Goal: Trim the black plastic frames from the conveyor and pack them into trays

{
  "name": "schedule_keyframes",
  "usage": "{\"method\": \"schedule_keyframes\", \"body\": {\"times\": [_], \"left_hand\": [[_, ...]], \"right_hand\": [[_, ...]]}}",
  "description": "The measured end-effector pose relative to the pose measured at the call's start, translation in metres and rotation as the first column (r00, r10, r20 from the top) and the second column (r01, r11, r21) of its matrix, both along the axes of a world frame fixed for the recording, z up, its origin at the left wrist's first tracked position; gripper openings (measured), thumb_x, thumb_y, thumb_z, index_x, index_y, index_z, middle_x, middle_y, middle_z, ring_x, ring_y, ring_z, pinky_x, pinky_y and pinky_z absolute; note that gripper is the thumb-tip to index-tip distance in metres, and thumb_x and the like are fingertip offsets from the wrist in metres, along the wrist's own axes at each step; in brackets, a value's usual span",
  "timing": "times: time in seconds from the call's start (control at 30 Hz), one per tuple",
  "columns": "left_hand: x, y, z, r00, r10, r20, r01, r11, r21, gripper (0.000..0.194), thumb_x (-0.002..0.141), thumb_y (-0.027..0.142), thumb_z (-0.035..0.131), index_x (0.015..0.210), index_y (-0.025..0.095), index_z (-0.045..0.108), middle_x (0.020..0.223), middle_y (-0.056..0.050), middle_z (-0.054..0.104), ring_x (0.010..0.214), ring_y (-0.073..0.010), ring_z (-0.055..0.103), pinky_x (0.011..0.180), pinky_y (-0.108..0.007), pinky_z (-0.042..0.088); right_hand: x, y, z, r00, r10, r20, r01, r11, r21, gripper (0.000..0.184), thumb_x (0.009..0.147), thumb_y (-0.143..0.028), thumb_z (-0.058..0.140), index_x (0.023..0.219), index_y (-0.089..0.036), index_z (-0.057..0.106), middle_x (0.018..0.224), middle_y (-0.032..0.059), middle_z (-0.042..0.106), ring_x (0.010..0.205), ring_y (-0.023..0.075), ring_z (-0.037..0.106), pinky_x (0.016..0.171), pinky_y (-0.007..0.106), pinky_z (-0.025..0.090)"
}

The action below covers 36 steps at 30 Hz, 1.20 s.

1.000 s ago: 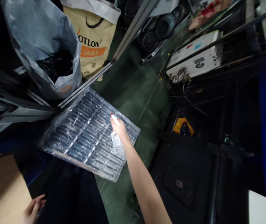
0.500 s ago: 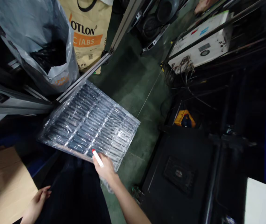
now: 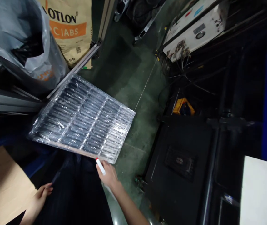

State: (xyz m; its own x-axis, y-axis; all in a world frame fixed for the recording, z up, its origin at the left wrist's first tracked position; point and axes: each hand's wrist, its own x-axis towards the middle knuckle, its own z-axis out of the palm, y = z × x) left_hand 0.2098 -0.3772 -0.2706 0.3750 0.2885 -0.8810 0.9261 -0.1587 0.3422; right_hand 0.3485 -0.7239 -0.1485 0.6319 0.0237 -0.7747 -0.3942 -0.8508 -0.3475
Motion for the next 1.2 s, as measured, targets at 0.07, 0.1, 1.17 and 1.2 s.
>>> {"method": "schedule_keyframes", "body": {"times": [0.07, 0.1, 1.17, 1.2], "left_hand": [[0.004, -0.004, 0.003, 1.000, -0.019, -0.003, 0.019, 1.000, 0.011, 0.058, 0.048, 0.073, 0.062, 0.079, 0.024, 0.063, 0.064, -0.004, 0.072, 0.066, -0.0301, 0.070, 0.074, -0.047, 0.058], [0.006, -0.007, 0.005, 1.000, -0.030, -0.004, 0.030, 0.999, 0.015, 0.059, 0.049, 0.073, 0.062, 0.080, 0.024, 0.064, 0.066, -0.005, 0.072, 0.067, -0.0300, 0.070, 0.074, -0.047, 0.058], [0.028, -0.041, 0.012, 0.982, -0.186, -0.024, 0.187, 0.982, 0.020, 0.053, 0.052, 0.068, 0.059, 0.083, 0.026, 0.062, 0.067, -0.003, 0.074, 0.071, -0.0314, 0.072, 0.073, -0.045, 0.060], [0.027, -0.041, 0.011, 0.981, -0.192, -0.021, 0.193, 0.981, 0.017, 0.054, 0.051, 0.070, 0.060, 0.083, 0.026, 0.062, 0.067, -0.003, 0.074, 0.072, -0.0313, 0.072, 0.073, -0.045, 0.060]], "right_hand": [[0.009, -0.016, -0.002, 0.999, -0.034, 0.033, 0.034, 0.999, -0.009, 0.024, 0.093, -0.032, 0.043, 0.101, -0.022, 0.064, 0.097, 0.0061, 0.072, 0.088, 0.0214, 0.069, 0.074, 0.027, 0.049], [0.017, -0.022, -0.003, 0.998, -0.047, 0.045, 0.048, 0.999, -0.014, 0.024, 0.093, -0.031, 0.042, 0.099, -0.021, 0.064, 0.095, 0.0061, 0.073, 0.087, 0.0208, 0.069, 0.073, 0.026, 0.048], [0.164, -0.109, -0.003, 0.984, 0.037, 0.173, -0.030, 0.999, -0.045, 0.028, 0.092, -0.041, 0.047, 0.094, -0.023, 0.068, 0.089, 0.0048, 0.072, 0.078, 0.0201, 0.066, 0.065, 0.024, 0.043], [0.155, -0.111, -0.002, 0.982, 0.018, 0.189, -0.014, 1.000, -0.021, 0.026, 0.092, -0.039, 0.048, 0.097, -0.024, 0.067, 0.091, 0.0044, 0.072, 0.080, 0.0195, 0.066, 0.066, 0.024, 0.043]]}}
